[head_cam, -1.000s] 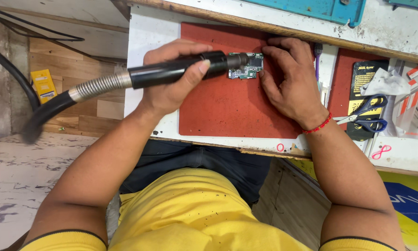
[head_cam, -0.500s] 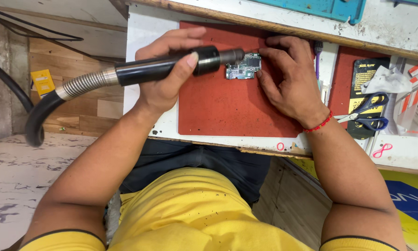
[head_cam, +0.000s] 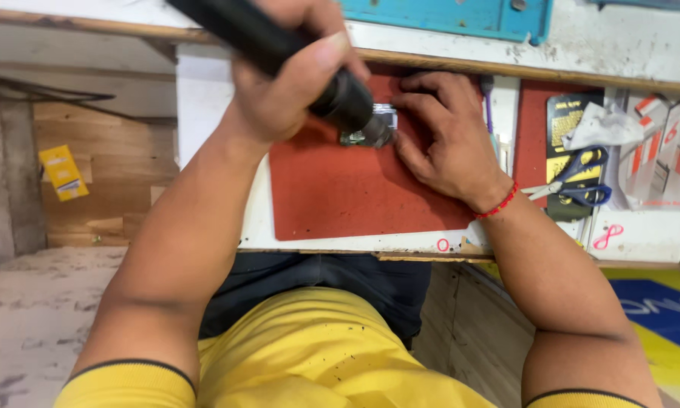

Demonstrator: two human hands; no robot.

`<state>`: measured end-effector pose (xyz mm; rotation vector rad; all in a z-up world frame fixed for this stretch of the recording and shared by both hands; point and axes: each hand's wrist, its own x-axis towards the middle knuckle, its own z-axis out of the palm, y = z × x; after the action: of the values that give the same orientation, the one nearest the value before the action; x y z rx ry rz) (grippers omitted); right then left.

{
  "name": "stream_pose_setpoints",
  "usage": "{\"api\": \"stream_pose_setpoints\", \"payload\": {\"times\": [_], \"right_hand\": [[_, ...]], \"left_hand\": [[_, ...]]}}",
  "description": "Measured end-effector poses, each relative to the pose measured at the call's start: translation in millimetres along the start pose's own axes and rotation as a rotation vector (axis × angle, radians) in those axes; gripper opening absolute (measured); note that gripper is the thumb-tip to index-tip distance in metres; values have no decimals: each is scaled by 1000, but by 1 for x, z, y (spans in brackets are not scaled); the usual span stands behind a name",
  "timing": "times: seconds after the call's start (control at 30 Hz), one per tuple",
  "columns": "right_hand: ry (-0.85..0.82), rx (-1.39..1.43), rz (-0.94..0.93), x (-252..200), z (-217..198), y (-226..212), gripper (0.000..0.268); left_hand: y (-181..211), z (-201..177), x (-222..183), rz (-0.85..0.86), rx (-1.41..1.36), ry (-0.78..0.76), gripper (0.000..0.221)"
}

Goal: The person uses a purple brush to clean a small circuit board on a red mat. They then use a hot air gun to heat the board while holding it steady. Finally, they use a screwdriver to remove screws from the back of a smartphone chassis.

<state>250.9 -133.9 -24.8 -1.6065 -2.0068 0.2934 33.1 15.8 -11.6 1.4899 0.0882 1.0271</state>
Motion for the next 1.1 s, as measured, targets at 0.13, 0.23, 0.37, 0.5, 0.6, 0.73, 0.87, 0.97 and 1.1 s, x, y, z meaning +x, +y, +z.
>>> {"api": "stream_pose_setpoints", "payload": {"times": [0.13, 0.23, 0.37, 0.5, 0.6, 0.73, 0.87, 0.97, 1.1], "right_hand": [[-24, -11, -10, -5, 2, 5, 40], [-20, -30, -9, 3, 0, 5, 41], [-47, -48, -51, 0, -1, 1, 40], [-48, -35, -68, 0, -1, 6, 40], [-39, -11, -32, 1, 0, 6, 39], [-41, -17, -35, -1, -1, 7, 37], [-47, -18, -39, -1, -1, 8, 37], [-50, -21, -57, -1, -1, 9, 36], [-65, -3, -102, 1, -3, 8, 42]], "left_hand": [[-6, 2, -15, -27, -5, 119, 26], [-2, -2, -8, 89, 282, 175, 27], [3, -9, -7, 132, 293, -3, 26], [0, 1, -14, 95, 293, 80, 24], [1, -6, -6, 145, 293, 21, 22], [4, -1, -10, 124, 342, 73, 18], [8, -6, -10, 102, 290, -4, 16], [4, 1, -11, 178, 338, 41, 16], [6, 0, -15, 128, 275, 28, 13]]}}
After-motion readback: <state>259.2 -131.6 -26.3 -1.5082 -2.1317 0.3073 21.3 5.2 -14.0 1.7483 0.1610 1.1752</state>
